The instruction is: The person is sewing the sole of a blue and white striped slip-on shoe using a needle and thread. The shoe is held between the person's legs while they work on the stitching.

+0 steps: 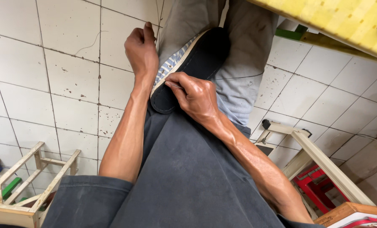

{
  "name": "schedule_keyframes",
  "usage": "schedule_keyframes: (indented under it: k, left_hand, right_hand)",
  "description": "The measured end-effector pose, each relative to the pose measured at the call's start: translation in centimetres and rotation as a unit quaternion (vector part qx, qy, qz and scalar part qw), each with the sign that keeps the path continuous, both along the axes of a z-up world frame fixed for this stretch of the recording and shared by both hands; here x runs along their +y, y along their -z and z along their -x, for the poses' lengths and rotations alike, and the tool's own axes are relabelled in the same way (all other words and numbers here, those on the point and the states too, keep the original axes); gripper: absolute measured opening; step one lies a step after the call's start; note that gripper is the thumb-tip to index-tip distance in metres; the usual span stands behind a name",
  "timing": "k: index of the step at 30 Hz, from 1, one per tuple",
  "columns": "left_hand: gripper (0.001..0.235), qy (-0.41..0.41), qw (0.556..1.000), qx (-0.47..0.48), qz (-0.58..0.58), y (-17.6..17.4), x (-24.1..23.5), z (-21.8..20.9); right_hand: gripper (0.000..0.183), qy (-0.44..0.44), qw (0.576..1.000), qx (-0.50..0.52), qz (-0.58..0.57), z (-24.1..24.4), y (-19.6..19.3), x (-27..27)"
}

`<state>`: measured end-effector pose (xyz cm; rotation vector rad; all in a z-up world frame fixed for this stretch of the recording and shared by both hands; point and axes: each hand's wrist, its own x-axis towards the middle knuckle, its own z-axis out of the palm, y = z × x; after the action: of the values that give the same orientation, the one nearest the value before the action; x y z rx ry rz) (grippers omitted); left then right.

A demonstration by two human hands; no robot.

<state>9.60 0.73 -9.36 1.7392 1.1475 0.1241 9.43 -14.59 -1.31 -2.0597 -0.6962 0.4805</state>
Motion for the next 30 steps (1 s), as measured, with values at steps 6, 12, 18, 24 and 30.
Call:
schedule_keyframes:
  k: [6, 12, 18, 24, 30]
  left_hand:
    - [0.044, 0.027, 0.993, 0.036, -0.112, 4.0, 0.9, -0.3]
    - [0.045, 0.015, 0.985, 0.079, -0.156, 5.8, 1.5, 0.0]
    - [0.049, 0.076, 0.981, 0.130, -0.120, 7.1, 2.0, 0.4]
    - [0.048, 0.023, 0.989, 0.091, 0.115, -0.5, 5.1, 6.5]
    - [0.046, 0.188, 0.966, 0.057, -0.167, -11.4, 5.4, 8.8]
  right_hand:
    - [0.005, 0.040, 0.995, -0.092, 0.015, 0.7, 1.0, 1.0]
    - [0.002, 0.005, 0.992, -0.079, 0.093, 0.4, 0.1, 1.5]
    - [0.004, -0.026, 0.993, -0.028, 0.112, 0.0, -0.4, 1.1]
    - [0.009, -0.028, 0.997, 0.073, -0.003, -0.8, -1.9, -1.5]
    - [0.009, -0.051, 0.993, 0.102, -0.015, -1.8, -3.7, -2.9]
